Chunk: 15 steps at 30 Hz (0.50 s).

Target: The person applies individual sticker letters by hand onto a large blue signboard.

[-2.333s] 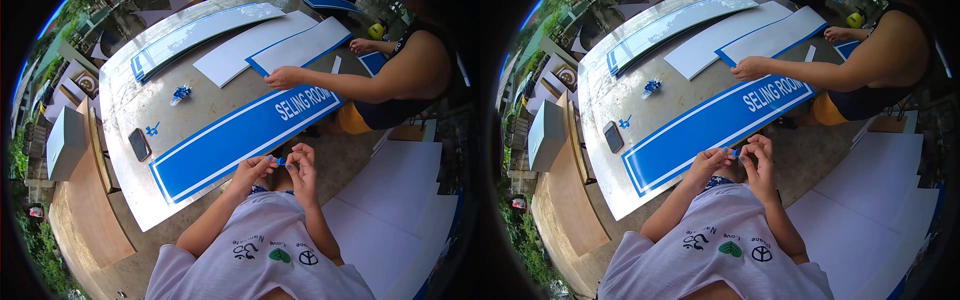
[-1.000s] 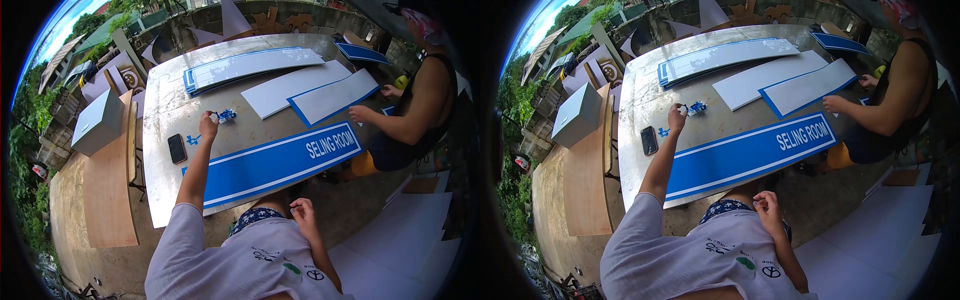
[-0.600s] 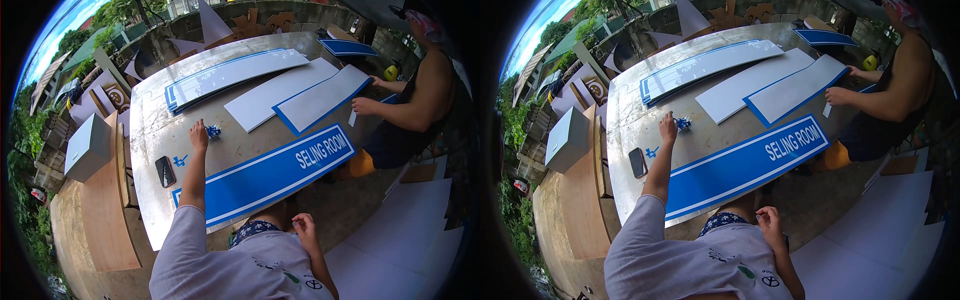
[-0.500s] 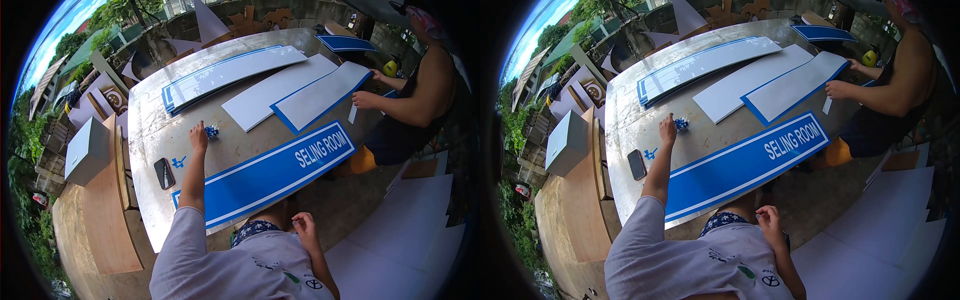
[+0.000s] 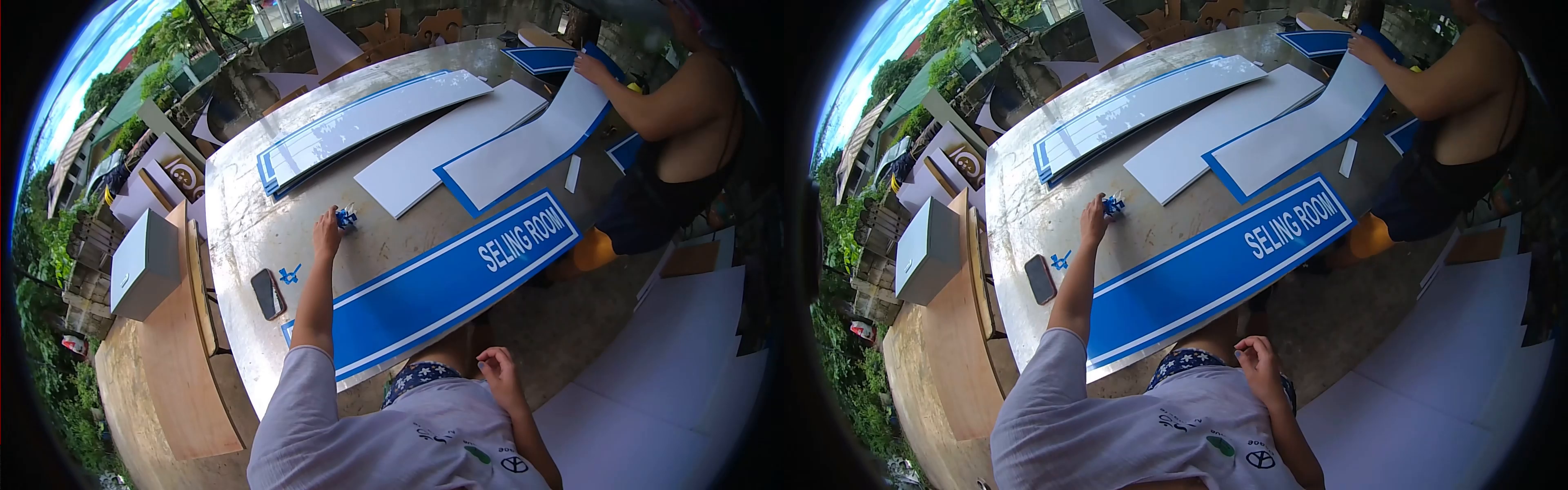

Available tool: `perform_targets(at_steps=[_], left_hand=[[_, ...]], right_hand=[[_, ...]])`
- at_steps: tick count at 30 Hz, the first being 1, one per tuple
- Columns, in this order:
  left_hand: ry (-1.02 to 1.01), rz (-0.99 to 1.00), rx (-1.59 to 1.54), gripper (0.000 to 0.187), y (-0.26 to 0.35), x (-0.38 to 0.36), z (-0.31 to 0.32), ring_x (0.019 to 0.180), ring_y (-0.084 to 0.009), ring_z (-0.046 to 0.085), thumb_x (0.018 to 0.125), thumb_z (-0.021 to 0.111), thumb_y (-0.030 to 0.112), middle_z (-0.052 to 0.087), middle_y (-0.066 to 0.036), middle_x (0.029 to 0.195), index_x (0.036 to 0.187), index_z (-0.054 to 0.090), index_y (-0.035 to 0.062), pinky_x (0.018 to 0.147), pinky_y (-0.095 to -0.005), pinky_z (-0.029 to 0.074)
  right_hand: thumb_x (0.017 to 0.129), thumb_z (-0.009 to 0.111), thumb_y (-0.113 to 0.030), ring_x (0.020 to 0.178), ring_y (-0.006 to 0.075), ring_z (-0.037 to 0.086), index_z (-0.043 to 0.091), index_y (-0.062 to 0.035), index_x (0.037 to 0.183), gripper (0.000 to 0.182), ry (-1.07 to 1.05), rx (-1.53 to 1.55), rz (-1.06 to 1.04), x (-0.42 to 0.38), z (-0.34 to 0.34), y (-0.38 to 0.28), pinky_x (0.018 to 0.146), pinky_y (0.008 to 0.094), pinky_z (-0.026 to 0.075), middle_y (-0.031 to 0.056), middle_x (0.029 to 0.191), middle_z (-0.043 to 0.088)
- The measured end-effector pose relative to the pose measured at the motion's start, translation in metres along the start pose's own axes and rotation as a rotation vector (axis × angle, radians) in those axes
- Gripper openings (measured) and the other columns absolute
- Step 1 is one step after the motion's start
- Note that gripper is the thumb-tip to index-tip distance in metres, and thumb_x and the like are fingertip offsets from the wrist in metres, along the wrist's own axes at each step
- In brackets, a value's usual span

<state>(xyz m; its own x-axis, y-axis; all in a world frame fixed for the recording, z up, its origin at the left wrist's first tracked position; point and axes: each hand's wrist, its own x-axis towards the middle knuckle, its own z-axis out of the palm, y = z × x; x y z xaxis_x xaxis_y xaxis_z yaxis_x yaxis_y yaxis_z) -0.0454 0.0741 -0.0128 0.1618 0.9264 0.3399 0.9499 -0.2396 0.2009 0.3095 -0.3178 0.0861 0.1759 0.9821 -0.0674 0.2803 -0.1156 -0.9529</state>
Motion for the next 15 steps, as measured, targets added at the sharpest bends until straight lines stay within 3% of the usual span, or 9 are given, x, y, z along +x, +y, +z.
perform_targets(at_steps=[9, 12, 15], left_hand=[[-0.027, -0.074, -0.119, 0.078, 0.016, -0.005, -0.029, 0.102, -0.0336, 0.058, 0.067, 0.081, 0.012, 0.049, -0.016, 0.121, 0.133, 0.038, 0.0106, 0.088, -0.0418, 0.045], [0.098, -0.048, 0.069, 0.073, 0.026, -0.014, -0.043, 0.112, -0.0319, 0.051, 0.074, 0.078, 0.024, 0.048, -0.015, 0.120, 0.134, 0.039, 0.0098, 0.093, -0.0416, 0.040], [0.232, -0.119, -0.123, 0.057, 0.047, -0.035, -0.046, 0.115, -0.0322, 0.047, 0.080, 0.072, 0.024, 0.048, -0.015, 0.119, 0.128, 0.046, 0.0088, 0.096, -0.0437, 0.035]], right_hand=[[0.085, 0.062, -0.002, 0.076, 0.0117, 0.058, 0.062, -0.0027, 0.094, 0.010, 0.018, 0.023, -0.029, -0.004, -0.002, 0.001, 0.071, 0.0251, 0.048, 0.0048, 0.096, 0.056], [0.085, 0.062, -0.002, 0.076, 0.0116, 0.058, 0.062, -0.0027, 0.095, 0.010, 0.007, 0.038, -0.032, -0.006, -0.001, -0.001, 0.071, 0.0250, 0.049, 0.0048, 0.096, 0.056], [0.086, 0.061, -0.002, 0.077, 0.0104, 0.057, 0.062, -0.0023, 0.095, 0.009, -0.012, 0.068, -0.033, -0.006, 0.000, -0.003, 0.071, 0.0237, 0.047, 0.0041, 0.095, 0.055]])
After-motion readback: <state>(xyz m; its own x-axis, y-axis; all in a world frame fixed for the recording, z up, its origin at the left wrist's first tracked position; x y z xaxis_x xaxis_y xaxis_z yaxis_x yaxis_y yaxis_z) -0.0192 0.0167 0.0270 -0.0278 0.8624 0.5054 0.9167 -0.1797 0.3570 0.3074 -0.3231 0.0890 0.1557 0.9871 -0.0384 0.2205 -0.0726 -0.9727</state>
